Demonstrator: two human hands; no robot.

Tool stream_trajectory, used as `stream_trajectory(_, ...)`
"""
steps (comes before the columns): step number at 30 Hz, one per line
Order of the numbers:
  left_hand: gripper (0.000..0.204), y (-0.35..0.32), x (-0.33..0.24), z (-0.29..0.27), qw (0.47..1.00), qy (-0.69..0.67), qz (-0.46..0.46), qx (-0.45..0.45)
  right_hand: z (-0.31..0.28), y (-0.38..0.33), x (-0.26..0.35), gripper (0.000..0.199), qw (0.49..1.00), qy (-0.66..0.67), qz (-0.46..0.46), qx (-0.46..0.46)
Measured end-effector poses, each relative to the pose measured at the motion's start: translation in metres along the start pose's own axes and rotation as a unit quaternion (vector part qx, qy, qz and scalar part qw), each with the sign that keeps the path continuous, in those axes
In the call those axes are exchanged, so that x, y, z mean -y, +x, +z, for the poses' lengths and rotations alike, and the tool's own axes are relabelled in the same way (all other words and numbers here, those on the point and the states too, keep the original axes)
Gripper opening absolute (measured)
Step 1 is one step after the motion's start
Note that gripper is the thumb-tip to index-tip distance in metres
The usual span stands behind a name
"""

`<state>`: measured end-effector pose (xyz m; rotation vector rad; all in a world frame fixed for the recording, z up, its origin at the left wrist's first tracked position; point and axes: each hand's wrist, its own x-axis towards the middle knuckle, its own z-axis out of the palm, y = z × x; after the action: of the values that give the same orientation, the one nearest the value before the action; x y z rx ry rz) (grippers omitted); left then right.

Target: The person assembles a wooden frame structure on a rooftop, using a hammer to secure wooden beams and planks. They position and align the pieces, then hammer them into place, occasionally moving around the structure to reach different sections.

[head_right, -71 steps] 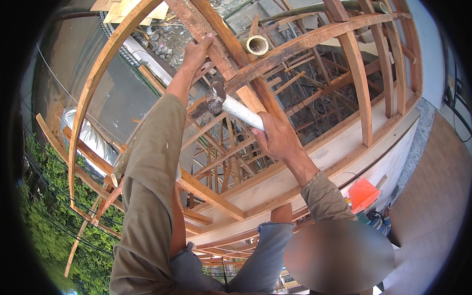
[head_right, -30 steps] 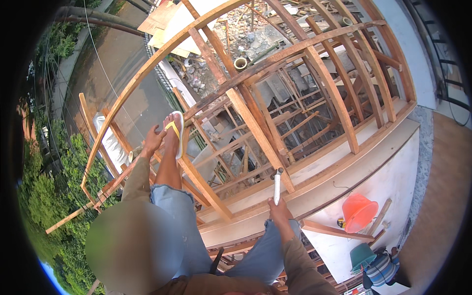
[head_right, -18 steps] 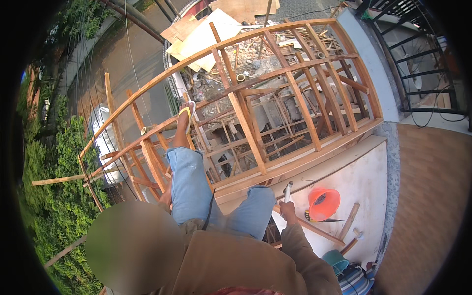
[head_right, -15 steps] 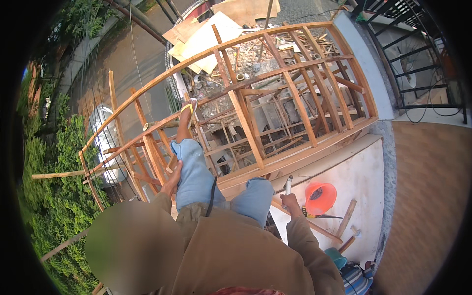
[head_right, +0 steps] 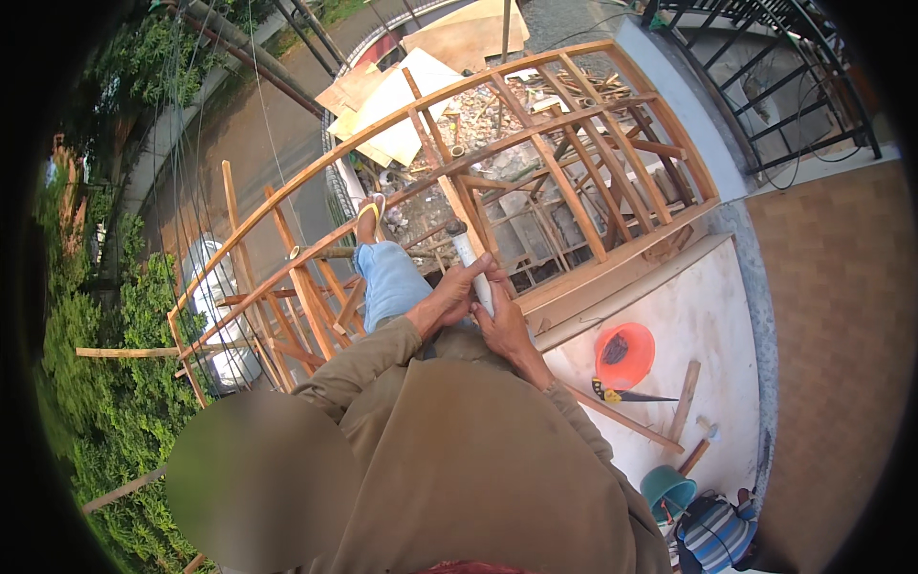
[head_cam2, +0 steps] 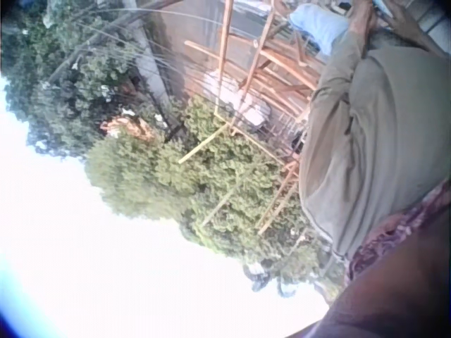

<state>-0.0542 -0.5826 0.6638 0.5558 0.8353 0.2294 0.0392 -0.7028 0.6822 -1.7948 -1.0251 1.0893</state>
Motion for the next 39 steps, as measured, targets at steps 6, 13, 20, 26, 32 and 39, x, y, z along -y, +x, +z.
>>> stream_trajectory(6,0.035,-0.006,-0.022,-0.014,0.985,-0.026,0.035,-0.169,-0.022,-0.026,-0.042,0.08,0.993,0.07,0.052,0.085)
stream_trajectory(13,0.04,-0.04,-0.096,-0.086,0.935,0.052,0.173,-0.306,0.02,-0.087,-0.209,0.077,0.907,0.299,0.28,0.102)
stream_trajectory(20,0.033,-0.083,-0.133,-0.136,0.844,0.355,0.115,-0.385,0.018,-0.147,-0.316,0.049,0.915,0.029,0.381,-0.132)
stream_trajectory(26,0.032,-0.092,-0.069,-0.168,0.726,0.598,-0.015,-0.339,-0.011,-0.181,-0.378,0.046,0.862,0.058,0.425,-0.269)
stream_trajectory(32,0.045,-0.1,-0.048,-0.162,0.549,0.814,-0.009,-0.187,-0.067,-0.161,-0.447,0.037,0.778,0.102,0.437,-0.44)
stream_trajectory(39,0.042,-0.08,-0.009,-0.142,0.476,0.847,-0.179,-0.159,-0.125,-0.124,-0.562,0.032,0.777,-0.003,0.473,-0.415)
